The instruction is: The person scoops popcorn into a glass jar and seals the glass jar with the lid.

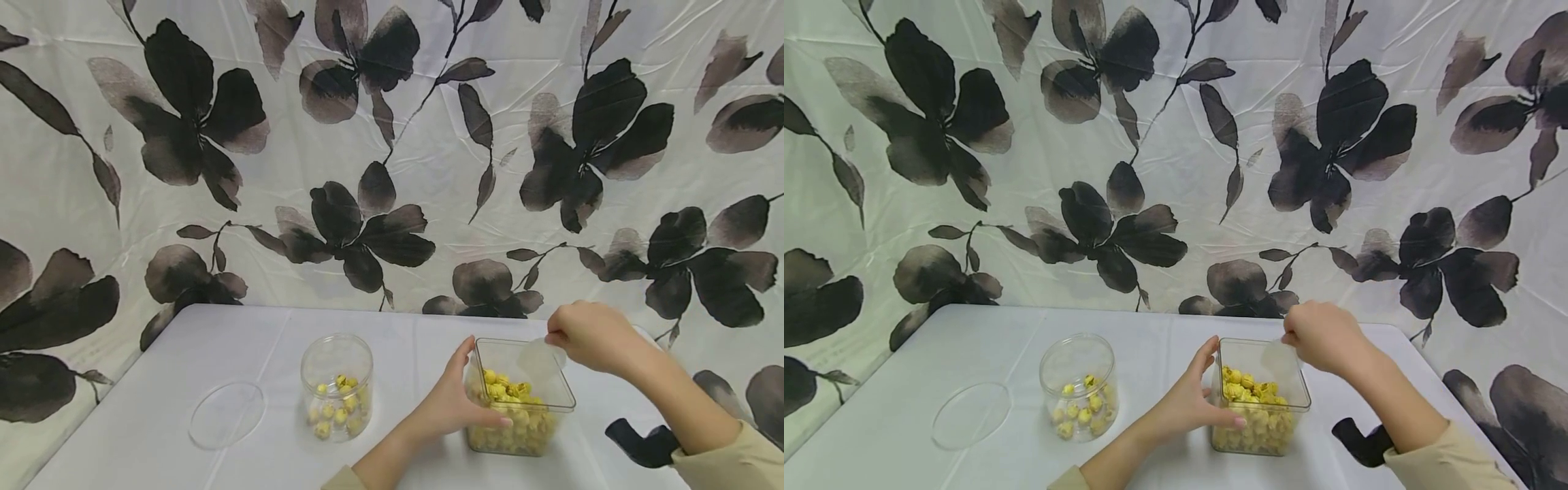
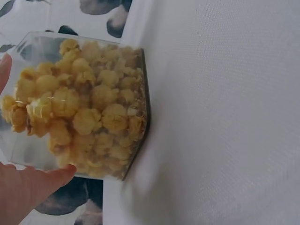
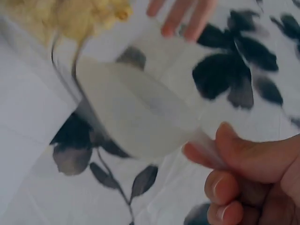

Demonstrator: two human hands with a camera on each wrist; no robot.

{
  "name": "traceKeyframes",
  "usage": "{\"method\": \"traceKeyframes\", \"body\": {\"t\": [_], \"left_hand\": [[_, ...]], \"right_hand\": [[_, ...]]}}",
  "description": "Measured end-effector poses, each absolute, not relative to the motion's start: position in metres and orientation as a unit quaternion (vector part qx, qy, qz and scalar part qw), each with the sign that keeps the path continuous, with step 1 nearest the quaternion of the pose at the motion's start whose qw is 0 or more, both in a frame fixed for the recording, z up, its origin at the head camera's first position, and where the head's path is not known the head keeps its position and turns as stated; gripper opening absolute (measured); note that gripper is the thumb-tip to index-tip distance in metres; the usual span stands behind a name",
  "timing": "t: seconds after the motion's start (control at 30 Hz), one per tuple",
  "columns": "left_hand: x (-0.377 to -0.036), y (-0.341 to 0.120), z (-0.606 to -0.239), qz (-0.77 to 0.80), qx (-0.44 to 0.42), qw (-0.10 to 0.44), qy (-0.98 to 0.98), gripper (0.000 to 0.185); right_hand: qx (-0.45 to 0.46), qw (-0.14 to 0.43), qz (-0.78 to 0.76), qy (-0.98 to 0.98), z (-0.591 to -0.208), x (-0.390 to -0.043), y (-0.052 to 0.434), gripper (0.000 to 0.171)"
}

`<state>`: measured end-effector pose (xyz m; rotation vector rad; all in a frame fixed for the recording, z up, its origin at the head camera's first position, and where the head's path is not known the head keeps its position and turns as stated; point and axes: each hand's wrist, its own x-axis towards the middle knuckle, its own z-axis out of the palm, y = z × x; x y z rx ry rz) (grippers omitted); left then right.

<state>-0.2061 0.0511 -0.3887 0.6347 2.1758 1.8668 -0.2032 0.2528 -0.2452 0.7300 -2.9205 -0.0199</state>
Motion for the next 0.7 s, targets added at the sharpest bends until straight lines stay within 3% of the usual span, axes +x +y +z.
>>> {"method": "traceKeyframes", "body": {"t": [0.23, 0.7], "left_hand": [[-0.209, 0.057, -0.392, 0.639, 0.207, 0.114, 0.732, 0.116], [-0.211, 0.057, -0.395, 0.624, 0.217, 0.088, 0.745, 0.116]], "right_hand": [[0.258, 0.093, -0.132, -0.953, -0.267, -0.196, 0.223, 0.012], [0.24, 0.094, -0.151, -0.954, -0.282, -0.191, 0.209, 0.018]]}}
